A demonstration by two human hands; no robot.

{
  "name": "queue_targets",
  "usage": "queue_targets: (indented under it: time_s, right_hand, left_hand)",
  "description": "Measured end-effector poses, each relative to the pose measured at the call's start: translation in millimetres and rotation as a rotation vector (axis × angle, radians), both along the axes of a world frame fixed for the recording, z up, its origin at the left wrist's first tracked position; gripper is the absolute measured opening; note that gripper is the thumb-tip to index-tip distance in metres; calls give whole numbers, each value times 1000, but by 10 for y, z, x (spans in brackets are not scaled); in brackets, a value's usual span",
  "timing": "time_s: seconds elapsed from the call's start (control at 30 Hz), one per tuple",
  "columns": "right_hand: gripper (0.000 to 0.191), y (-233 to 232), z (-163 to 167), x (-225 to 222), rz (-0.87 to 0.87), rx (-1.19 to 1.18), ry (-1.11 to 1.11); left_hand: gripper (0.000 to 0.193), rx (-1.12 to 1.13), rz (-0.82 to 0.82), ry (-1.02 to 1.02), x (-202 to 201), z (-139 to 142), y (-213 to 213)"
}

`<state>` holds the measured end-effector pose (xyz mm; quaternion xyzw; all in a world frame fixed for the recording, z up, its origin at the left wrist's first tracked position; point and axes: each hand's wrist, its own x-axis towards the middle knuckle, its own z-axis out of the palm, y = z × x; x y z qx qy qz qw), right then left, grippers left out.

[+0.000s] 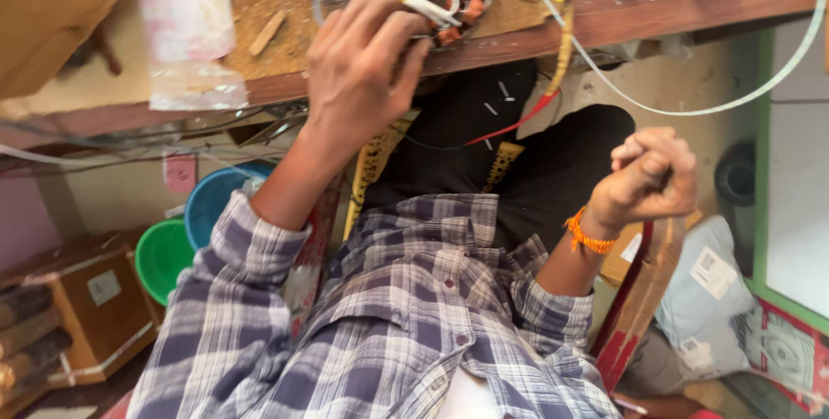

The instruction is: The person strips insulation from several colored wires using pliers, then twists and secures them to a stator component. They also cut a piece of yellow tape and wrap it around the wires.

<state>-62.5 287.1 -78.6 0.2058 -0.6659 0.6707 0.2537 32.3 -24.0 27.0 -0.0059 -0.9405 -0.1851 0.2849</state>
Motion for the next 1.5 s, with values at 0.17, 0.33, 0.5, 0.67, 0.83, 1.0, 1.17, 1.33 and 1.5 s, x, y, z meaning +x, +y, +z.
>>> queue_targets:
  time_s: [0.17,0.33,0.5,0.67,0.83,1.0,1.17,1.33,1.5]
  right_hand:
    - [25,917,-22,153,-157,385,-148]
    - [13,1573,-140,361,-310,496,-493]
    - [7,1550,-181,400,-258,597,-541]
    - [5,1469,-169,363,-269,797,-507]
    - [6,1507,-172,419,-291,755,-539]
    - [8,1459,-177,340,-282,760,-467]
    - [10,1435,-163,299,-310,679,-601]
    - [17,1297,160,383,-281,640,-833]
    - [21,1479,949,615,-298,340,-668]
  left_hand:
    - [18,66,104,3,-30,0,107]
    - [12,111,179,-65,-27,43,141]
    - [12,72,213,-109,-19,64,210]
    - [17,-95,266,-106,0,49,225]
    - [15,15,287,-157,51,-52,291]
    - [17,114,188,43,-38,28,134]
    - [15,29,242,307,243,217,161]
    - [12,289,50,249,408,286,193]
    - [11,418,8,160,489,176,463]
